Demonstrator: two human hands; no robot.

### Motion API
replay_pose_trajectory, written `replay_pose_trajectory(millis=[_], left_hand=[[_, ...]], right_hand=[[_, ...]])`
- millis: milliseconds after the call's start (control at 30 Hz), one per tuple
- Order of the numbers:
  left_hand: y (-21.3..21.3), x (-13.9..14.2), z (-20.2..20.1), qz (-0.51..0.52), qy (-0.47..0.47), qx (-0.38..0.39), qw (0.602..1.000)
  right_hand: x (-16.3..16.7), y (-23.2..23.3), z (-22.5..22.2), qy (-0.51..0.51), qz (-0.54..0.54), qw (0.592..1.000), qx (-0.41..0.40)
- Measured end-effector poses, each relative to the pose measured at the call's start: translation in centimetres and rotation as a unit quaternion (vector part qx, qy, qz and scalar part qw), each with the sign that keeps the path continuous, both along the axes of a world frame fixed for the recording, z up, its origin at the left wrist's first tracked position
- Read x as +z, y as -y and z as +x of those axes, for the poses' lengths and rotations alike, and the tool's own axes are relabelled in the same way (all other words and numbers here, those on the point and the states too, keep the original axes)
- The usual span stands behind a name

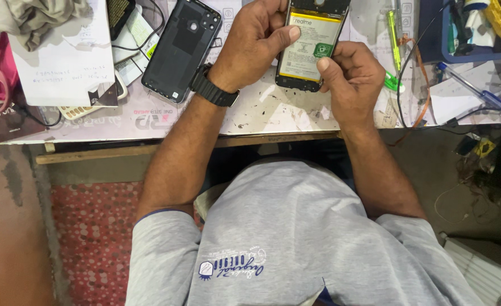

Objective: The person holds a smartphone and repeatedly presses along its edges, then separates the back cover to expose the battery. The person then uses a green-handled tool to work on the internal components near the battery.

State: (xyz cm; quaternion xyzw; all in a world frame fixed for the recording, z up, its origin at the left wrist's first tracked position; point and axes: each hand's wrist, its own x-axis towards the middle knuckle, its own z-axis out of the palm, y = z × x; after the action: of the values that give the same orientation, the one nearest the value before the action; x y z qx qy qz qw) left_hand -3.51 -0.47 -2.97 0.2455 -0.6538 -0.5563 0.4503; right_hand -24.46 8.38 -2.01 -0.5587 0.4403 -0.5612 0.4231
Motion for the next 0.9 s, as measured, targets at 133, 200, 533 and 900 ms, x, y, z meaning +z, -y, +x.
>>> replay_pose_trajectory(millis=[133,200,533,900], left_hand=[[0.0,0.4,0.1,0.009,-0.038,-0.019,0.999],[-0.1,0.7,0.1,0.005,0.002,0.007,1.000],[-0.6,1.0,0.6,0.035,-0.014,-0.003,0.999],[-3.3,-0.2,1.4,0.063,0.208,0.154,0.964]], right_hand=[[0.3,0.0,0.1,0.011,0.019,1.000,0.002],[0.1,0.0,0.0,0.015,0.025,1.000,0.003],[-0.5,0.9,0.0,0.034,-0.030,0.998,-0.041],[-2.3,0.4,-1.3,0.093,-0.072,0.992,-0.041]])
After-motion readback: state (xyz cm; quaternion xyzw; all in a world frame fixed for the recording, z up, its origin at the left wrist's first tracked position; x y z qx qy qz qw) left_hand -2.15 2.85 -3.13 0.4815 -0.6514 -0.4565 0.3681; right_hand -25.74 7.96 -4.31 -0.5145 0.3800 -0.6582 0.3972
